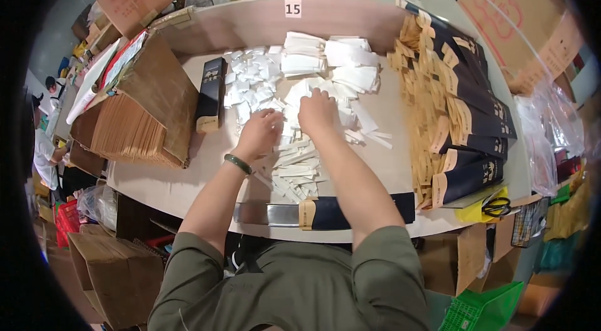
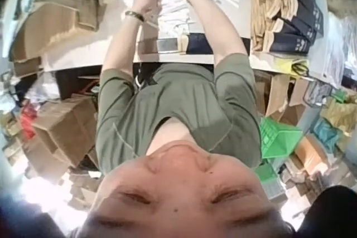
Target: The recorder packages bundles of thin wooden sticks into black paper sleeves at a factory workstation.
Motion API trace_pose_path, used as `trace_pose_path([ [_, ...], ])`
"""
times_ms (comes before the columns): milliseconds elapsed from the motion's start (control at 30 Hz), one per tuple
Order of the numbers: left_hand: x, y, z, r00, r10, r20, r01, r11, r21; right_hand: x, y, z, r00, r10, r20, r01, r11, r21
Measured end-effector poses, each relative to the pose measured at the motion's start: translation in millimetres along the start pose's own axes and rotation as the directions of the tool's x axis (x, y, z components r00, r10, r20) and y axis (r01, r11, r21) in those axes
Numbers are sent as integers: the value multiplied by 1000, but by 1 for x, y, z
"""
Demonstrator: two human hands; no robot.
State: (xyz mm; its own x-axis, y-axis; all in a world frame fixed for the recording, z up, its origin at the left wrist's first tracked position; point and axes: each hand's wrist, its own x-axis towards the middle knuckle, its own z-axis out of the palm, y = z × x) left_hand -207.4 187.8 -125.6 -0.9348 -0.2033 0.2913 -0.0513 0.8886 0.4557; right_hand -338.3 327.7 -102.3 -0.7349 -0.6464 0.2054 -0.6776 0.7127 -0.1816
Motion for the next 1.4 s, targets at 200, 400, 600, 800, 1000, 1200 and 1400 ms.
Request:
trace_pose_path([
  [200, -8, 3, -20, 998, -11, 54, 16, 996, -89, -58, 37, -44, 969, -207, 136, 169, 954, 246],
  [400, -19, 7, -43, 954, -187, -233, 124, 957, -262, -99, 42, -59, 946, -219, -238, 278, 926, 254],
  [600, -150, 59, -67, 997, -52, 64, 63, 981, -182, -107, 33, -49, 999, 7, -34, 6, 931, 365],
  [800, -176, 75, -47, 997, 8, -75, -7, 1000, 9, -82, 18, -14, 998, 52, 20, -52, 999, 5],
  [1000, -128, -12, -177, 889, -33, -457, 111, 983, 146, -84, 34, -25, 986, 138, 91, -156, 960, 232],
  [1200, -115, -139, -249, 827, -486, -282, 561, 742, 367, -73, 28, -20, 995, 46, 83, -53, 995, 84],
  [1400, -108, -145, -243, 874, -451, -182, 470, 688, 554, -99, 6, -65, 966, -108, 233, -30, 854, 519],
])
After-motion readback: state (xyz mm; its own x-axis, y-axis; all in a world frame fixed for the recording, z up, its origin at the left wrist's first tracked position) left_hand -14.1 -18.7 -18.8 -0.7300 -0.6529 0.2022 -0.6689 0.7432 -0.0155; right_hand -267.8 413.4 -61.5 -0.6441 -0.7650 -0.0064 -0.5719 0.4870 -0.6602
